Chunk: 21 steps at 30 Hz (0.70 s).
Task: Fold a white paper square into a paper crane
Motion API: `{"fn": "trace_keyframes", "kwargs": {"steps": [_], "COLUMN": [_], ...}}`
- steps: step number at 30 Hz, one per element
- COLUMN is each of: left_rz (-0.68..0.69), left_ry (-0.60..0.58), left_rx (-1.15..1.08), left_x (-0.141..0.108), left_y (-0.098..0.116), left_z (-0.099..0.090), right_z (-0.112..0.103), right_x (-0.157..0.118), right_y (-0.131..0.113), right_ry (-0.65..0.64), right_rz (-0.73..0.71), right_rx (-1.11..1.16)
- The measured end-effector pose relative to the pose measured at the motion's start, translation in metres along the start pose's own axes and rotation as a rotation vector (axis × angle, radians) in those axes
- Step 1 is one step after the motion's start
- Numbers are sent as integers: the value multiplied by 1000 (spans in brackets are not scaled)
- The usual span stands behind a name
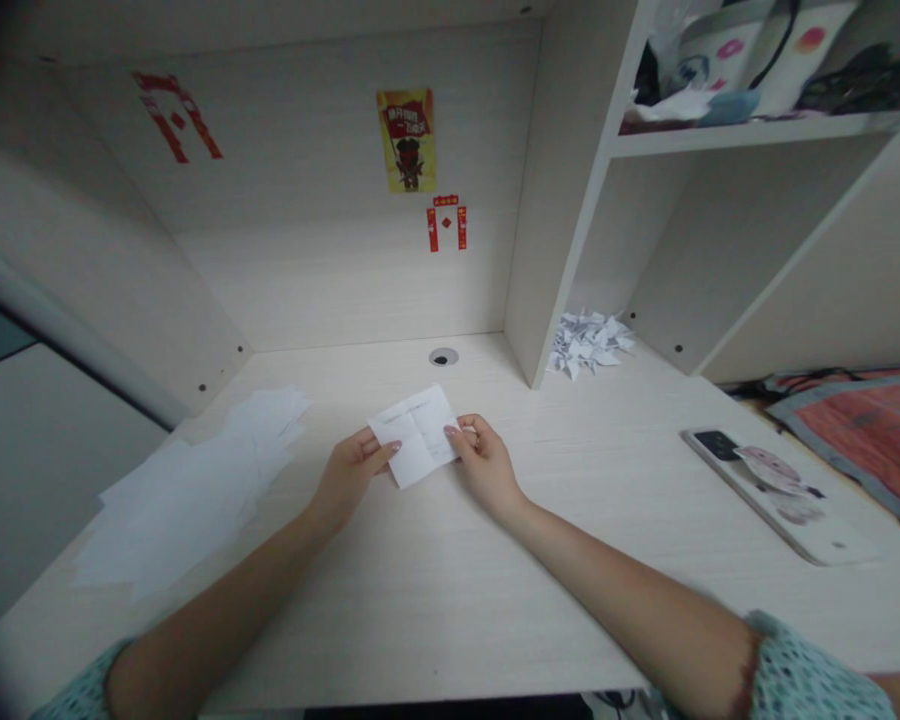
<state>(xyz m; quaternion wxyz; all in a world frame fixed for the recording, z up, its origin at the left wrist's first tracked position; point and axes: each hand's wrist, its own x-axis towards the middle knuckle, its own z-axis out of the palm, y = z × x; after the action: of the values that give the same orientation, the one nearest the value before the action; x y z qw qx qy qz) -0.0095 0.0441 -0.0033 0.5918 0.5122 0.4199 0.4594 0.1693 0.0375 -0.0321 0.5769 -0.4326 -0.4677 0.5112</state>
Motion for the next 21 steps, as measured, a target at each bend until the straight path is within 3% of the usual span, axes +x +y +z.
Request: {"fn": "trace_keyframes", "kwargs": {"steps": [10, 14, 17, 19, 21], "left_rz": [21, 98, 159, 141, 60], "left_ry": [82, 98, 180, 221, 188], "left_rx": [138, 161, 214, 208, 132], "left_x": [1, 1, 2, 1, 0], "left_y": [4, 5, 5, 6, 9], "left_z": [-3, -6, -10, -11, -10], "right_z": [0, 1, -2, -5, -7], "right_x": [-1, -2, -6, -8, -11], "right_y": [-2, -2, -7, -12, -16], "right_ry": [7, 37, 93, 105, 97], "right_rz": [-72, -180, -287, -385, -485], "right_rx": [-31, -97, -168, -231, -309]}}
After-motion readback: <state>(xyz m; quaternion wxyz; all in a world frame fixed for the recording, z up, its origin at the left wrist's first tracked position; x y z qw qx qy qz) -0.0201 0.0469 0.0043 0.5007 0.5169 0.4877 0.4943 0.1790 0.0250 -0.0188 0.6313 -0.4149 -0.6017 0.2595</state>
